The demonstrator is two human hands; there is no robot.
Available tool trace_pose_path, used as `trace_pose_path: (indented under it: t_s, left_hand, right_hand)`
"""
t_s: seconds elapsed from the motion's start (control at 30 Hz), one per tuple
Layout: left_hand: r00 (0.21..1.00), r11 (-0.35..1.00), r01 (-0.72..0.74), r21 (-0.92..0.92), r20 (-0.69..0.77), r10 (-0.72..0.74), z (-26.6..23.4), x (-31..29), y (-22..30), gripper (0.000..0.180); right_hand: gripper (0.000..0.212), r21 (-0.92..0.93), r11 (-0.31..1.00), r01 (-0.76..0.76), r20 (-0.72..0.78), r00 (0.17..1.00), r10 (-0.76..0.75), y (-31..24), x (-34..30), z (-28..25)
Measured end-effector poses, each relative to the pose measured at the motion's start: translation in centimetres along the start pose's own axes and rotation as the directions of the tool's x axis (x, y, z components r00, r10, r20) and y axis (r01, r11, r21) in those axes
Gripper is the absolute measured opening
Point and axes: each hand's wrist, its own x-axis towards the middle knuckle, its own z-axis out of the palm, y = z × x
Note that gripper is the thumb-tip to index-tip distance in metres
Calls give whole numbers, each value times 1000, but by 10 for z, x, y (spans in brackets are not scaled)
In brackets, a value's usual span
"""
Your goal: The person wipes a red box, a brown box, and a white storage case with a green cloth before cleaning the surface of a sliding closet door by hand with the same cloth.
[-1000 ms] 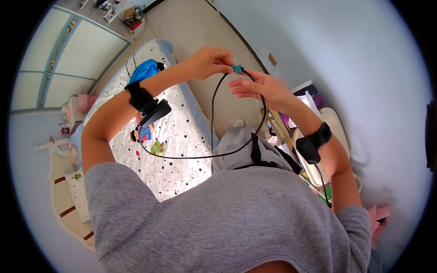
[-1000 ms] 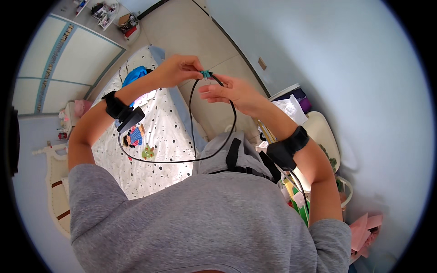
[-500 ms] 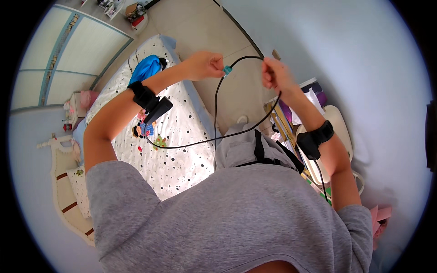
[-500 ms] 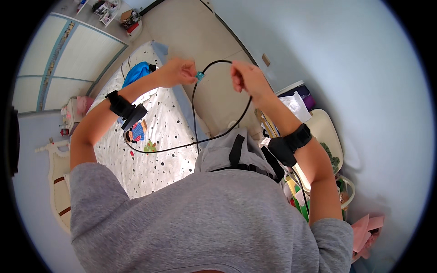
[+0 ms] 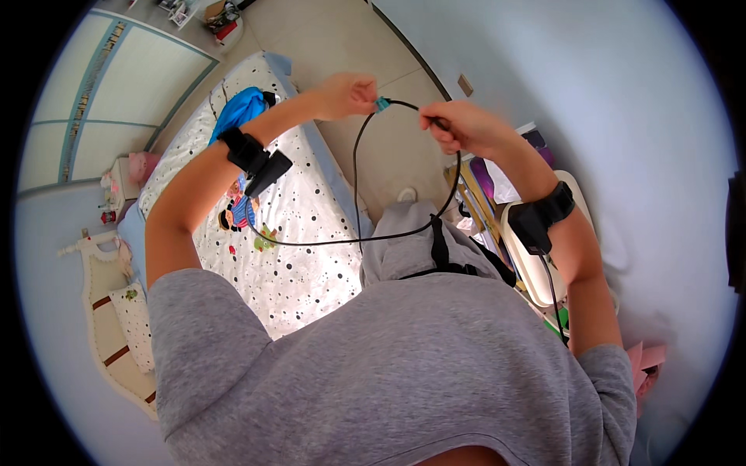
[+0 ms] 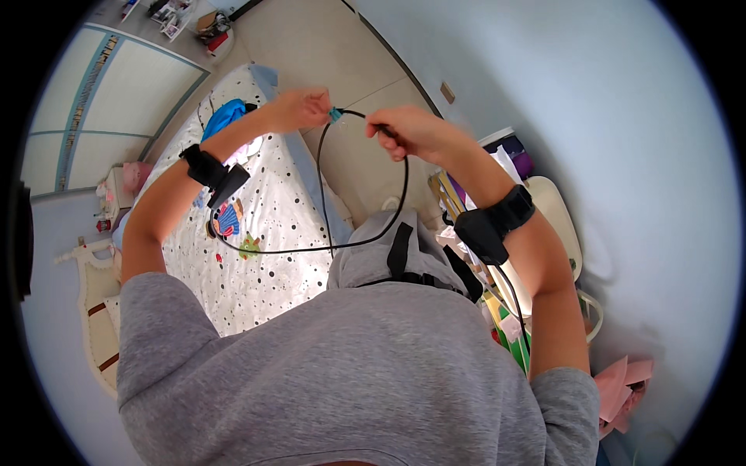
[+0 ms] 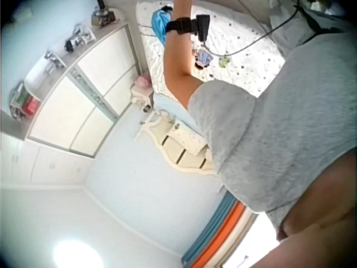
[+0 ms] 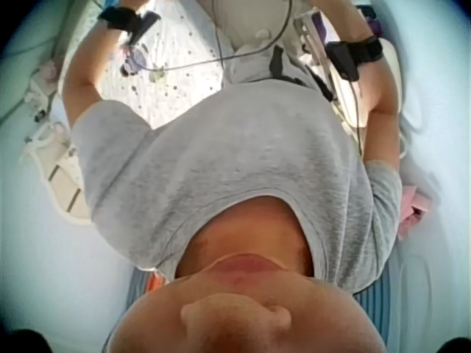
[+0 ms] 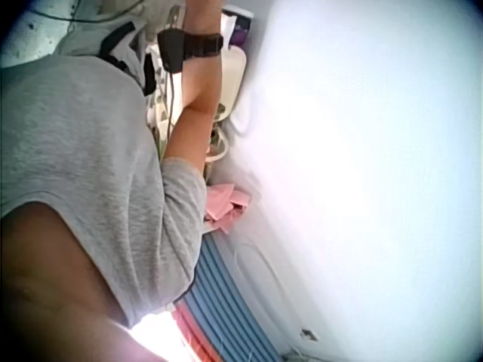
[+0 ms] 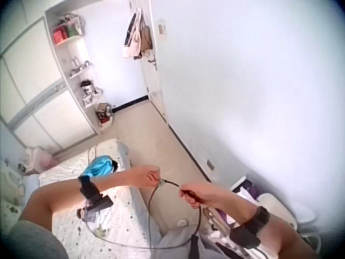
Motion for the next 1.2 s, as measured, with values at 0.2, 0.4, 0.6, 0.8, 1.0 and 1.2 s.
trace_pose_path:
  t_s: [0.2,0.4,0.6,0.8,1.0,1.2]
  left_hand:
    - [916,904,-391,171,-26,401,-15,1,37,14]
    - [975,882,-200,426,-2,222,-36,-1,40,12]
    - [880,827,-475,299,168,445,-9,26,65,11]
    - [948,951,-306,-34,86,308,-23,28,47,8]
    - [977,943,-167,-288,83,199,-16,30,44,10]
    - [990,918,-73,-391,85,115,-16,28,42,14]
  right_hand:
    - [35,80,997,16,91,996,-24,-5,-19,14]
    - [33,10,996,83,194,977,-83,24,-25,-6]
    - [38,81,996,37,128,991,-48,-4,-2,-9]
    - [40,85,948,305,-88,950,-298,12,-13,-22]
    - [44,-451,729,515,-250,711,-657,24,15,4]
    - [37,-508,743,435,-422,627,-655,17,12,20]
